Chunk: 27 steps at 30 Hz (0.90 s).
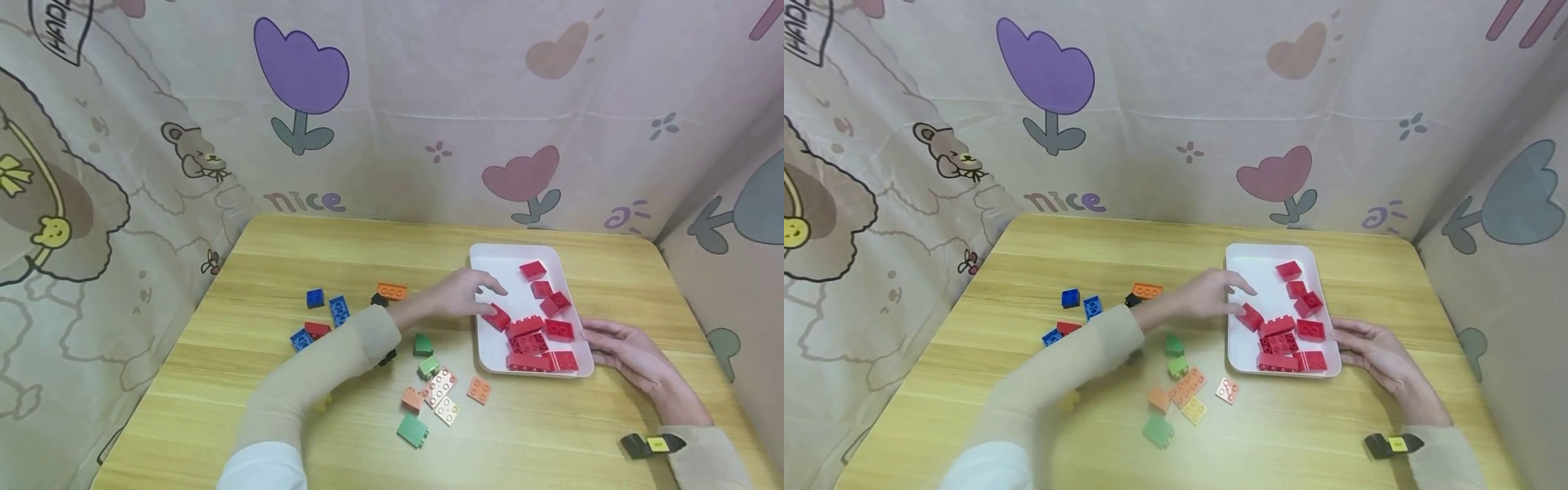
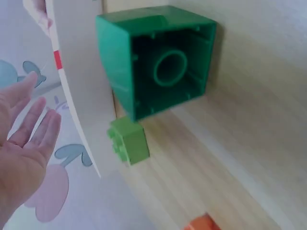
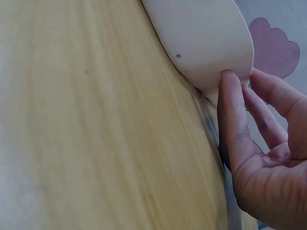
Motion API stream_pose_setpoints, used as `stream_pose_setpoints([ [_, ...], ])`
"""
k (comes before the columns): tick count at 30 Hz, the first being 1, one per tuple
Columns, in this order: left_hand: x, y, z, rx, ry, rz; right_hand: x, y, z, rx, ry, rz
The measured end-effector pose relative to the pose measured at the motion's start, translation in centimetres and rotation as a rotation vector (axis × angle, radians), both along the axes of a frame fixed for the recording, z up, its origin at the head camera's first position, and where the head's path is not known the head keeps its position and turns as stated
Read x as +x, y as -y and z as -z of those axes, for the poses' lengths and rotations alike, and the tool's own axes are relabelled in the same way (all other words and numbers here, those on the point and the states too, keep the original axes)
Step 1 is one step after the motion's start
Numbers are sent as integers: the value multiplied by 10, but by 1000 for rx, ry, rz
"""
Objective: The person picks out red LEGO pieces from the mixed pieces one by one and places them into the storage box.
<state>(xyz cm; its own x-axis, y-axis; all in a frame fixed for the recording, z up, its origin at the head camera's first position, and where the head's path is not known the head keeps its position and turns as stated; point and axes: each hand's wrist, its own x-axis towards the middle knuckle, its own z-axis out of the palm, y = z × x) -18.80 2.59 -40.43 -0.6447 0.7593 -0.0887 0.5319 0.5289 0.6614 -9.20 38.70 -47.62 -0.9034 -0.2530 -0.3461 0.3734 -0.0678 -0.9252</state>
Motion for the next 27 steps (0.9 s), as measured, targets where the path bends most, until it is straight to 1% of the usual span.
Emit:
stream_pose_setpoints([
  [4, 1, 15, -3, 80, 18, -2, 0, 0, 0, -3, -5, 3],
  [10, 4, 37, -1, 213, 83, -24, 2, 0, 1, 1, -4, 3],
  [13, 6, 48, -1, 251, 87, -43, 2, 0, 1, 5, -8, 1],
  [15, 7, 56, -3, 278, 89, -58, 2, 0, 0, 4, -16, -4],
  [19, 11, 75, -8, 306, 89, -110, 2, 0, 0, -4, -26, -17],
  [23, 12, 94, -10, 300, 83, -165, 2, 0, 1, -12, -26, -18],
  [27, 12, 118, -12, 328, 123, -214, 2, 0, 1, -22, -32, -15],
])
